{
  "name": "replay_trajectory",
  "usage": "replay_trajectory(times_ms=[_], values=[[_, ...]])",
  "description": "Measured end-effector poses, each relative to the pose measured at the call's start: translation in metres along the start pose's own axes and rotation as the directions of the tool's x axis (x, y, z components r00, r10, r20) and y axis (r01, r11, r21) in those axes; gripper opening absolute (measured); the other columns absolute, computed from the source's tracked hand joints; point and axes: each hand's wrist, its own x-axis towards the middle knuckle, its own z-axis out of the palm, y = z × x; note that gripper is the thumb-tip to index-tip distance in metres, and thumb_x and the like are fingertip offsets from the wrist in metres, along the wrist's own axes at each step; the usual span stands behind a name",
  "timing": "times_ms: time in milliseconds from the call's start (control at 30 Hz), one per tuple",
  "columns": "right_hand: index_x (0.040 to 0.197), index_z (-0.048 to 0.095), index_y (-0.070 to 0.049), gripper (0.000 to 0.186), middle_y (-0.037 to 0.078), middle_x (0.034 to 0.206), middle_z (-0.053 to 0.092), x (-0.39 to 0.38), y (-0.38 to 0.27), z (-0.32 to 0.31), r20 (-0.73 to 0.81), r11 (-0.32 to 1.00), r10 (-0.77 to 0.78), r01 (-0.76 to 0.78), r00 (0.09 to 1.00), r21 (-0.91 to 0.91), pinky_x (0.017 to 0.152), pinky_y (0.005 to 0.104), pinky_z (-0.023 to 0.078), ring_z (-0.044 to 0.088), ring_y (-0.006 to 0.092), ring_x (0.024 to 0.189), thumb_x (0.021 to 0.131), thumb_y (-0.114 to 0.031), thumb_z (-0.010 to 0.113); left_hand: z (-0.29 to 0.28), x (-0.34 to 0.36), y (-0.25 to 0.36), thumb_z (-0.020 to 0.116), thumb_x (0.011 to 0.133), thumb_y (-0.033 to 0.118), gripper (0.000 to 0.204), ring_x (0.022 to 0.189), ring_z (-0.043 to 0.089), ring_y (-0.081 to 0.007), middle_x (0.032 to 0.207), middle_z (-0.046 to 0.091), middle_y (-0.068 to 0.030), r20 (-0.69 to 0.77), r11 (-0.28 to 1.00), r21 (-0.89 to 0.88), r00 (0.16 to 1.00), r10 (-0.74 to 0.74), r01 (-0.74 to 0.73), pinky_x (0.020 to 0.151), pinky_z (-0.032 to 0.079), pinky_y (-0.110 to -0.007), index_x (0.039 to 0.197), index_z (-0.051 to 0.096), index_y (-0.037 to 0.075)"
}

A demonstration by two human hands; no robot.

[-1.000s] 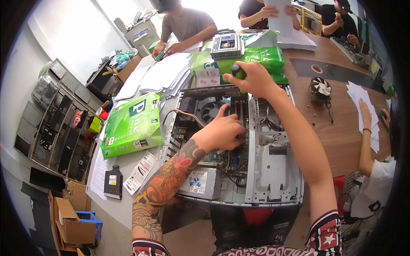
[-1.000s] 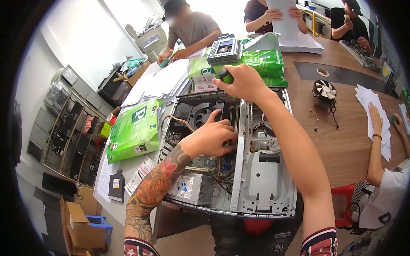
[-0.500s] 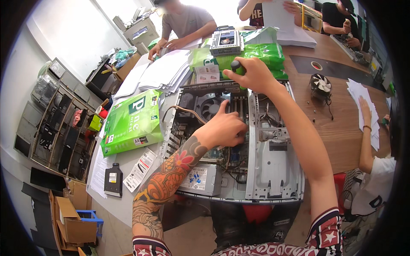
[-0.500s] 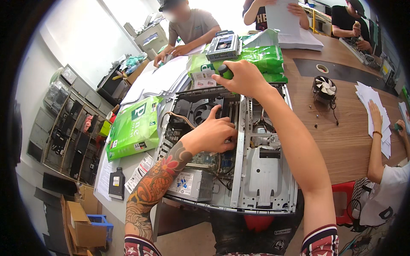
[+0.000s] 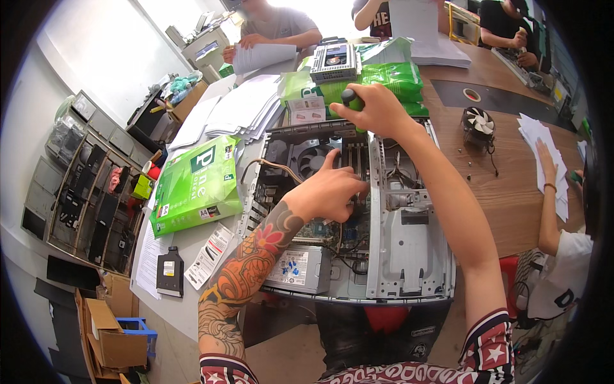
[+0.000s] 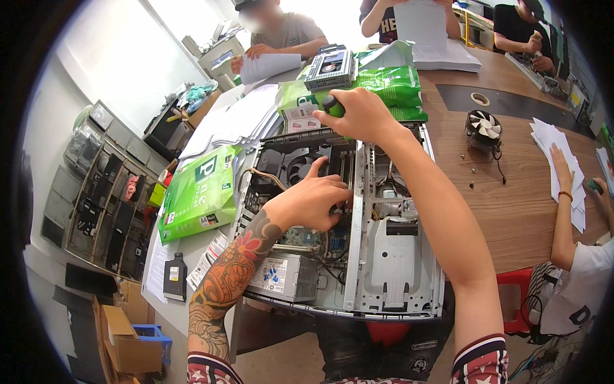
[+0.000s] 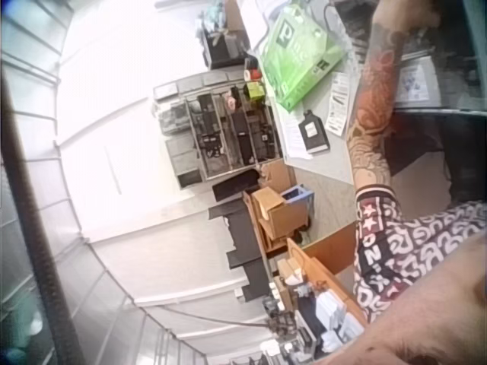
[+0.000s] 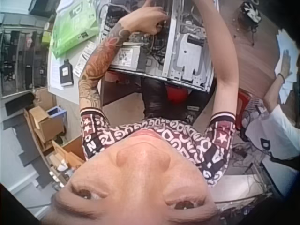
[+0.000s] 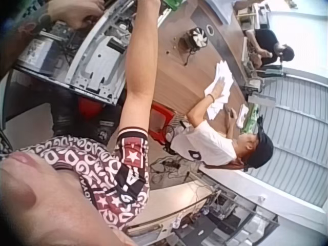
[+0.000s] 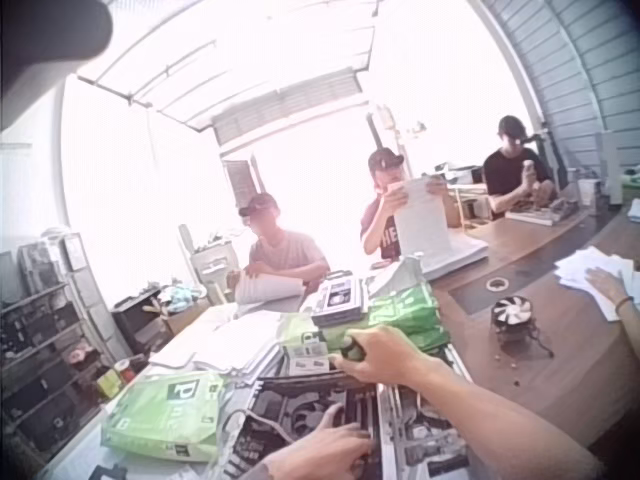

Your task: The person works on the internal components of an open computer tower using a screwdriver and by hand, touching the motherboard and cables.

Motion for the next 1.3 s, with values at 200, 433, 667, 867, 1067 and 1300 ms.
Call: replay_trajectory(times_ms=[200, 433, 667, 867, 1067, 1300], values=[[0.079, 0.065, 0.001, 0.042, 0.013, 0.055, 0.061, 0.001, 0.003, 0.002, -0.009, 1.000, -0.014, 0.014, 1.000, -0.028, 0.057, 0.0370, 0.048, 0.063, 0.0269, 0.053, 0.089, -0.039, 0.072, 0.000, 0.000, 0.000, 0.069, 0.069, 0.013, 0.030, 0.106, 0.062, -0.0240, 0.094, 0.069, -0.0059, -0.004, 1.000, -0.008, 1.000, 0.008, -0.008, 0.118, 0.014, -0.067, 0.098, 0.068, 0.006], [0.079, 0.065, 0.001, 0.042, 0.013, 0.055, 0.060, 0.000, 0.002, -0.001, 0.000, 1.000, 0.003, -0.003, 1.000, -0.009, 0.057, 0.0374, 0.048, 0.062, 0.0273, 0.052, 0.088, -0.039, 0.072, -0.002, 0.002, 0.001, 0.067, 0.069, 0.010, 0.023, 0.104, 0.063, -0.0240, 0.092, 0.068, -0.0047, 0.017, 1.000, -0.030, 1.000, -0.009, 0.009, 0.118, 0.015, -0.067, 0.092, 0.066, 0.007], [0.081, 0.065, 0.001, 0.042, 0.013, 0.054, 0.060, 0.001, 0.000, 0.000, 0.016, 1.000, 0.021, -0.021, 1.000, -0.008, 0.057, 0.0371, 0.048, 0.062, 0.0264, 0.053, 0.089, -0.040, 0.072, -0.002, 0.001, -0.001, 0.065, 0.070, 0.010, 0.020, 0.104, 0.064, -0.0238, 0.091, 0.067, -0.0048, 0.023, 1.000, -0.017, 1.000, -0.019, 0.020, 0.118, 0.015, -0.067, 0.090, 0.065, 0.007], [0.103, 0.071, 0.005, 0.055, 0.018, 0.066, 0.069, 0.003, -0.003, -0.005, 0.106, 0.993, 0.110, -0.106, 0.988, -0.049, 0.071, 0.0417, 0.057, 0.071, 0.0340, 0.067, 0.086, -0.047, 0.070, -0.003, 0.001, 0.000, 0.065, 0.072, 0.010, 0.021, 0.108, 0.063, -0.0235, 0.097, 0.067, -0.0050, 0.053, 1.000, -0.014, 0.999, -0.011, 0.012, 0.118, 0.014, -0.067, 0.093, 0.066, 0.008], [0.089, 0.068, 0.002, 0.046, 0.016, 0.060, 0.064, 0.002, -0.003, -0.003, 0.078, 0.997, 0.074, -0.073, 0.994, -0.016, 0.064, 0.0400, 0.052, 0.065, 0.0321, 0.061, 0.087, -0.044, 0.072, -0.003, 0.000, 0.001, 0.066, 0.073, 0.010, 0.020, 0.109, 0.063, -0.0236, 0.097, 0.067, -0.0051, 0.068, 0.999, 0.016, 0.997, -0.031, 0.030, 0.118, 0.014, -0.068, 0.094, 0.066, 0.008], [0.078, 0.064, 0.000, 0.042, 0.014, 0.057, 0.058, 0.000, 0.001, -0.004, 0.014, 0.999, 0.040, -0.040, 0.999, 0.008, 0.059, 0.0392, 0.046, 0.058, 0.0309, 0.055, 0.087, -0.039, 0.074, -0.005, 0.000, 0.002, 0.065, 0.070, 0.007, 0.023, 0.107, 0.063, -0.0248, 0.095, 0.066, -0.0054, 0.034, 1.000, 0.009, 0.999, 0.001, -0.001, 0.118, 0.016, -0.068, 0.093, 0.064, 0.008]])
